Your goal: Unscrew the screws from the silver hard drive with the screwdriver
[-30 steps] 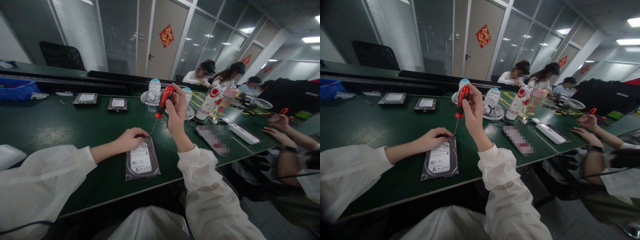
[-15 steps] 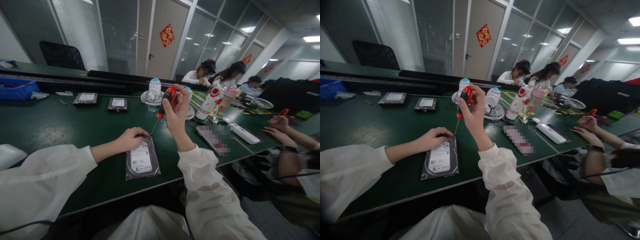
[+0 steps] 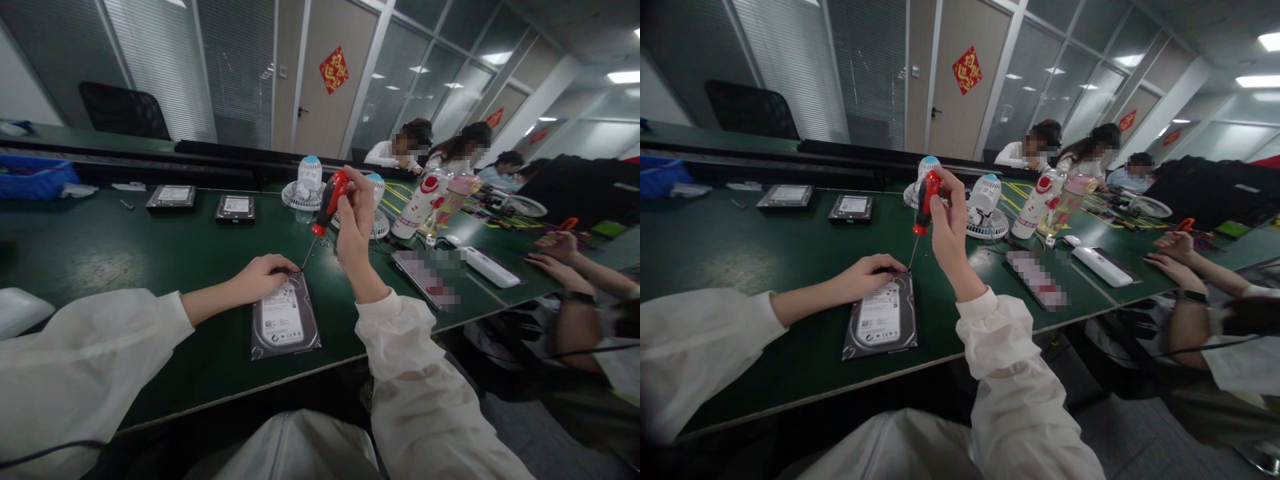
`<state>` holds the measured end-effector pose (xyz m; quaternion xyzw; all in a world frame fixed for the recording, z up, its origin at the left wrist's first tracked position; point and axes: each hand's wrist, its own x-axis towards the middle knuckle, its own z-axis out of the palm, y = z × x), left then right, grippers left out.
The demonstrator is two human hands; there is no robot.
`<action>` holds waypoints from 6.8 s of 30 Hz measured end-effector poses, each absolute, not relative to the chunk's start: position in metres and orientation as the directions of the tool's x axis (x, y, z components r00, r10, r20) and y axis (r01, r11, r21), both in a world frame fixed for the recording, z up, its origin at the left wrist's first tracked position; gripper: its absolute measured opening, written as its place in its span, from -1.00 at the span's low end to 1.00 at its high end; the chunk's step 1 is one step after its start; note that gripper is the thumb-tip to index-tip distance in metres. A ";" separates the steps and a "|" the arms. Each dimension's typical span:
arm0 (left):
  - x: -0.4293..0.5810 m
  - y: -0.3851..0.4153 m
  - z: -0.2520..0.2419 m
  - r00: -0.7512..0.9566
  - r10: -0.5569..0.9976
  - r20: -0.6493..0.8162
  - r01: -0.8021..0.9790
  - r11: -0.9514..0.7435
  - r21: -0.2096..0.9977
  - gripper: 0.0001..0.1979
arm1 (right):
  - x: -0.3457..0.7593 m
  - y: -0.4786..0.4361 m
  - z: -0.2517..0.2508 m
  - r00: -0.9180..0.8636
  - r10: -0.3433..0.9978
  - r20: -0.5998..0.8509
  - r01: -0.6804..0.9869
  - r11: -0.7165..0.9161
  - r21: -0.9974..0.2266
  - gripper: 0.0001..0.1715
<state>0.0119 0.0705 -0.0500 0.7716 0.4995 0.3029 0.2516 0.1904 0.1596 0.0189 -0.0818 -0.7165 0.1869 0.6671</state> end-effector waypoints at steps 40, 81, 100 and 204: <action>0.014 0.068 -0.045 0.317 0.923 0.217 0.627 -0.375 0.683 -0.63 | 0.186 0.161 0.012 -0.319 0.514 0.796 -0.326 0.730 -0.601 -0.35; 0.012 0.070 -0.048 0.317 0.922 0.221 0.630 -0.379 0.678 -0.63 | 0.184 0.166 0.005 -0.343 0.562 0.753 -0.363 0.660 -0.658 -0.48; 0.013 0.071 -0.049 0.315 0.920 0.232 0.623 -0.385 0.681 -0.63 | 0.185 0.159 0.010 -0.361 0.573 0.735 -0.255 0.697 -0.670 -0.35; 0.015 0.071 -0.047 0.324 0.916 0.236 0.630 -0.394 0.669 -0.64 | 0.182 0.153 0.015 -0.278 0.625 0.729 -0.389 0.621 -0.681 -0.47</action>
